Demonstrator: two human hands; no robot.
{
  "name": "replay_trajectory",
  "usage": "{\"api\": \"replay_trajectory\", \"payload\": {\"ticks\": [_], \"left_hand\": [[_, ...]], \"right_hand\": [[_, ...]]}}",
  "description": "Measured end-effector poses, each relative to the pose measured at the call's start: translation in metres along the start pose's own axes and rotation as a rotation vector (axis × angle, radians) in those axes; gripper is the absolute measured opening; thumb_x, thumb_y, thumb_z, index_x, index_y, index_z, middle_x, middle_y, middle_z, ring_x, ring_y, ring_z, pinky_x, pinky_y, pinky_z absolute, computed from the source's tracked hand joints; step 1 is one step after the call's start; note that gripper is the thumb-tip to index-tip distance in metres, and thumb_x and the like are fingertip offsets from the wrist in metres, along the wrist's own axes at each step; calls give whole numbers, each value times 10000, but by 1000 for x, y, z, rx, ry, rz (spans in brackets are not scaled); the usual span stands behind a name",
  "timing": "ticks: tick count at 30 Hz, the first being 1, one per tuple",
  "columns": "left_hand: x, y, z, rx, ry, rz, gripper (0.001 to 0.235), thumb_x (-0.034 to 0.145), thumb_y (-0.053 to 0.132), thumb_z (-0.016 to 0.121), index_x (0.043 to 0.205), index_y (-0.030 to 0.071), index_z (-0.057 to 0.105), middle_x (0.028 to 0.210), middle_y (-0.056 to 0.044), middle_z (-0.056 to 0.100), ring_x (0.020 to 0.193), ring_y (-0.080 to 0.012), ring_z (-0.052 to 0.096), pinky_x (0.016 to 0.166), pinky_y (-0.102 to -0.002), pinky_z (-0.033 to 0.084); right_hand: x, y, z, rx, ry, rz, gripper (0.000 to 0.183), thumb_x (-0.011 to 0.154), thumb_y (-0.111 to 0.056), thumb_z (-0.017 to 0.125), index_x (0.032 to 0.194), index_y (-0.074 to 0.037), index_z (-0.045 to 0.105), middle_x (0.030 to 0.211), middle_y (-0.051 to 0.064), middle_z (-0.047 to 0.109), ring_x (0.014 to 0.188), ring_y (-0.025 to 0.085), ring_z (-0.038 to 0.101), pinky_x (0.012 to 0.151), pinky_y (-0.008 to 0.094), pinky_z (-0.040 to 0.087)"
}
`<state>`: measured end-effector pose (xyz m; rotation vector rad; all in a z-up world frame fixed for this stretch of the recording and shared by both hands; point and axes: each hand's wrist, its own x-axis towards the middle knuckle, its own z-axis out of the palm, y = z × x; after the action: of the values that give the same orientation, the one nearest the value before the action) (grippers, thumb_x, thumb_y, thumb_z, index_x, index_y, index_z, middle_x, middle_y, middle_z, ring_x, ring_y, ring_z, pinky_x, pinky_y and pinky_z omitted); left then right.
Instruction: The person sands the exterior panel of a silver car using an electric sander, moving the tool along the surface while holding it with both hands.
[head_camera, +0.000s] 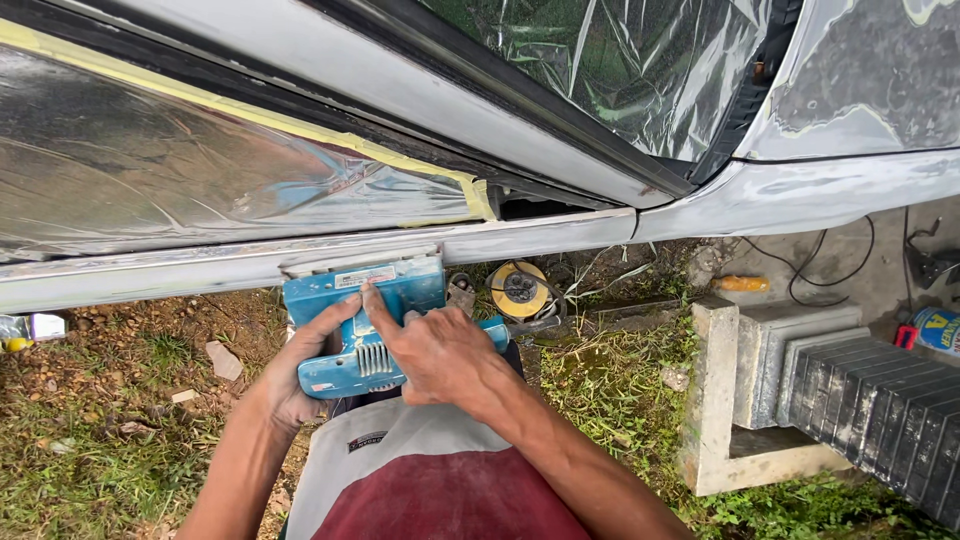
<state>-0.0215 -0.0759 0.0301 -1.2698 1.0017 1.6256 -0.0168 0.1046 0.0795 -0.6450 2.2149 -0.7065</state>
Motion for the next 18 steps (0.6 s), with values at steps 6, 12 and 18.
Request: {"api": "replay_trajectory", "payload": {"ticks": [6, 12, 18], "left_hand": [[-16, 0, 43, -32, 13, -63, 526, 810, 308, 838, 1160, -28, 635, 875, -161, 731, 605, -244, 701, 462, -366, 579], [-4, -15, 65, -24, -9, -79, 564, 774, 326, 871, 1167, -11, 648, 857, -160, 736, 577, -221, 698, 430, -318, 567], [-5, -26, 104, -9, 9, -77, 622, 739, 320, 890, 1196, -22, 643, 845, -143, 716, 579, -213, 684, 416, -331, 559]], "right_hand": [[-15, 18, -5, 14, -50, 33, 1024, 662, -31, 662, 1578, 51, 211, 757, 281, 695, 628, 384, 718, 744, 562, 586], [-31, 46, 11, -21, -60, 72, 1097, 631, -81, 666, 1605, -9, 166, 786, 249, 680, 651, 411, 710, 715, 569, 572], [-54, 67, -4, -27, -59, 131, 1138, 621, -72, 653, 1623, -34, 115, 804, 232, 688, 643, 390, 714, 716, 548, 583]]}}
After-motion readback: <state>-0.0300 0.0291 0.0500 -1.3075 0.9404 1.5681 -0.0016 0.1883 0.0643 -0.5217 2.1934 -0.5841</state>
